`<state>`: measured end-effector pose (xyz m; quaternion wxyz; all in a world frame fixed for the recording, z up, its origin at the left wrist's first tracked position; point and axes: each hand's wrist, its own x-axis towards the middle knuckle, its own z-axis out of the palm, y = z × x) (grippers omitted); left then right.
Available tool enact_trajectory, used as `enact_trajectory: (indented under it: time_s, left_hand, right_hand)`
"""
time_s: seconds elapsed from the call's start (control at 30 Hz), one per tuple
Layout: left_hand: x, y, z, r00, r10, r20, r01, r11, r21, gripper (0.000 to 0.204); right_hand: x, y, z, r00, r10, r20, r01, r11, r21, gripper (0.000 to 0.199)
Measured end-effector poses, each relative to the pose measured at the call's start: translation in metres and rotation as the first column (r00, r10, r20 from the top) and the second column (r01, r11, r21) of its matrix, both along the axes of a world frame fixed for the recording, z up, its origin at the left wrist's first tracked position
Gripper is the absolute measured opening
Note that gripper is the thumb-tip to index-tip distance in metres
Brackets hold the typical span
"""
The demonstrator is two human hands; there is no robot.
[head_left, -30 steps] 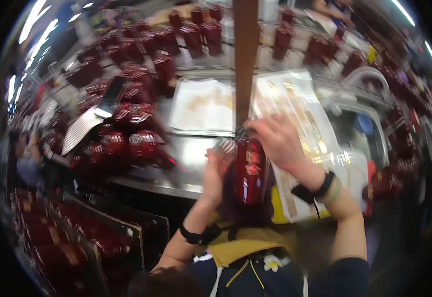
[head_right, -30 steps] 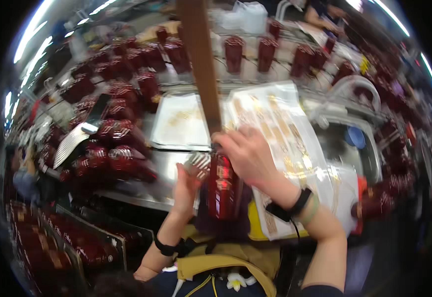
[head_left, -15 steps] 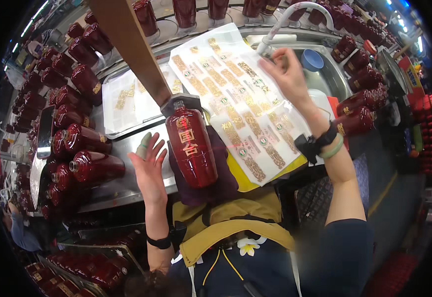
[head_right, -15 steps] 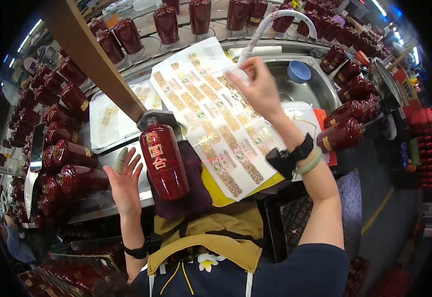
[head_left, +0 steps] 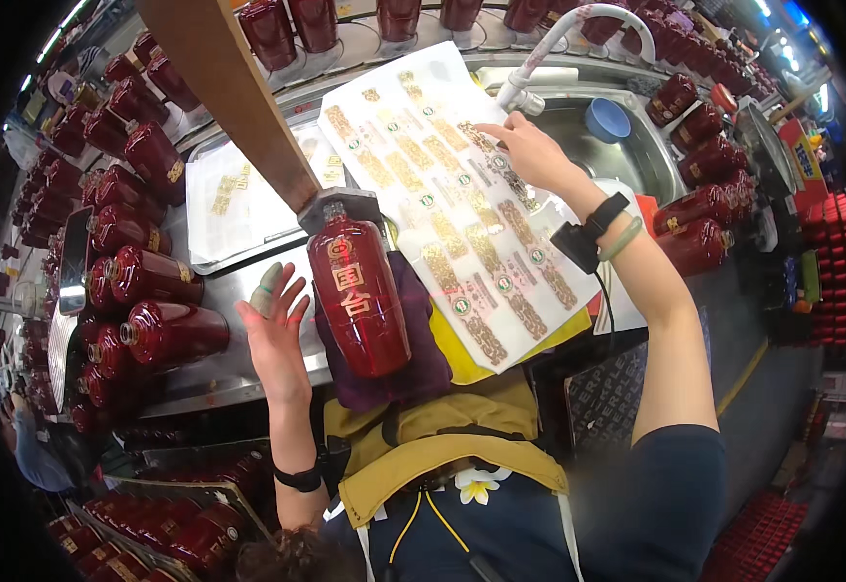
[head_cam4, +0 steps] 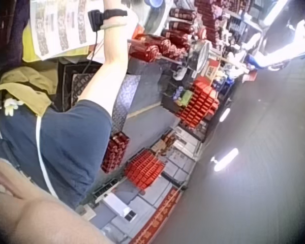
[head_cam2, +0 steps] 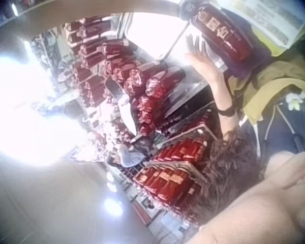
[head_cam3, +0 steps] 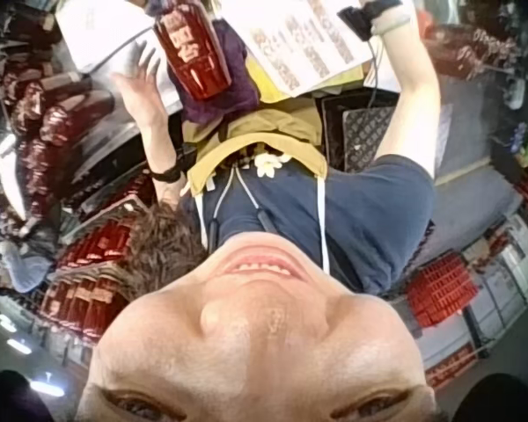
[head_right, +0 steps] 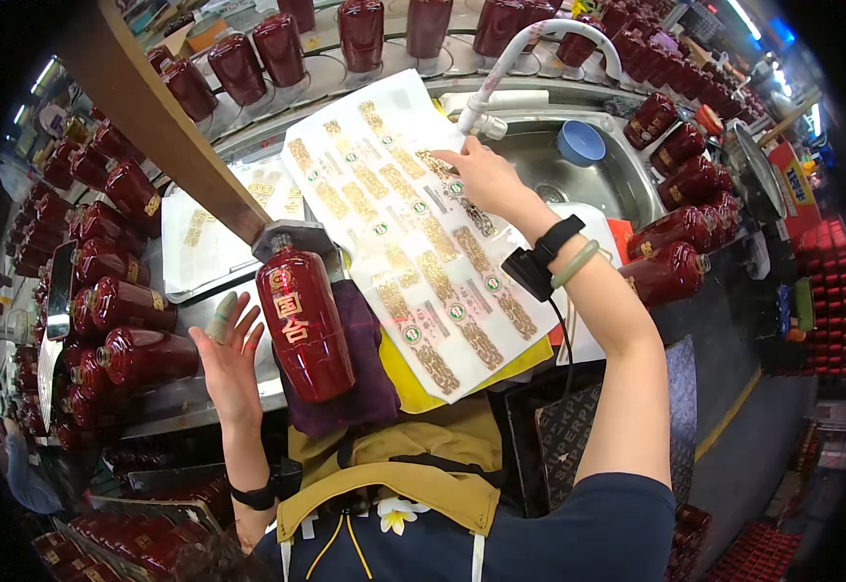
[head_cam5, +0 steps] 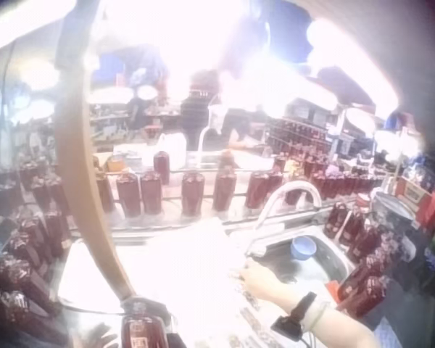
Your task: Applying gold-colored labels and decorative seals to red liquor bottles and wiping them clean.
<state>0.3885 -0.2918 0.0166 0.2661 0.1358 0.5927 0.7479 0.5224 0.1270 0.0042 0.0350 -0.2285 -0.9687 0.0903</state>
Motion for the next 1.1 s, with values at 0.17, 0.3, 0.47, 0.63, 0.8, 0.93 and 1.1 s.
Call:
enact_trajectory:
  time_s: [0.17, 0.3, 0.47, 0.63, 0.8, 0.93, 1.1]
  left_hand:
    - [-0.001, -0.004, -0.003, 0.999, 0.034, 0.018, -0.034, 0.999, -0.020, 0.074]
    - [-0.003, -0.004, -0.005, 0.999, 0.032, 0.025, -0.031, 0.999, -0.029, 0.074]
    - [-0.002, -0.002, -0.001, 1.000, 0.021, 0.008, -0.021, 0.999, -0.028, 0.075]
    - [0.002, -0.004, 0.000, 1.000, 0.019, 0.016, -0.018, 0.999, -0.026, 0.074]
    - [0.002, -0.002, 0.000, 0.999, 0.024, 0.022, -0.024, 0.999, -0.040, 0.076]
    - [0.000, -0.005, 0.003, 0.999, 0.040, -0.005, -0.040, 0.999, -0.009, 0.076]
    - [-0.002, -0.002, 0.003, 0.998, 0.057, -0.014, -0.057, 0.998, -0.014, 0.075]
  right_hand:
    - [-0.008, 0.002, -0.001, 0.995, 0.007, 0.098, -0.013, 0.998, 0.055, 0.060]
    - [-0.002, 0.006, -0.003, 0.994, 0.018, 0.104, -0.032, 0.991, 0.129, 0.056]
    - [0.009, 0.006, -0.007, 0.998, -0.038, 0.054, 0.034, 0.997, 0.076, 0.053]
    - [0.017, -0.001, -0.009, 0.998, -0.063, 0.016, 0.062, 0.997, 0.044, 0.053]
    - [0.026, -0.004, -0.006, 0.996, -0.090, 0.026, 0.090, 0.996, 0.025, 0.046]
    - [0.008, 0.003, -0.001, 0.994, -0.034, -0.108, 0.046, 0.992, 0.118, 0.037]
    - [-0.035, 0.007, -0.011, 0.950, 0.177, -0.256, -0.142, 0.978, 0.150, 0.029]
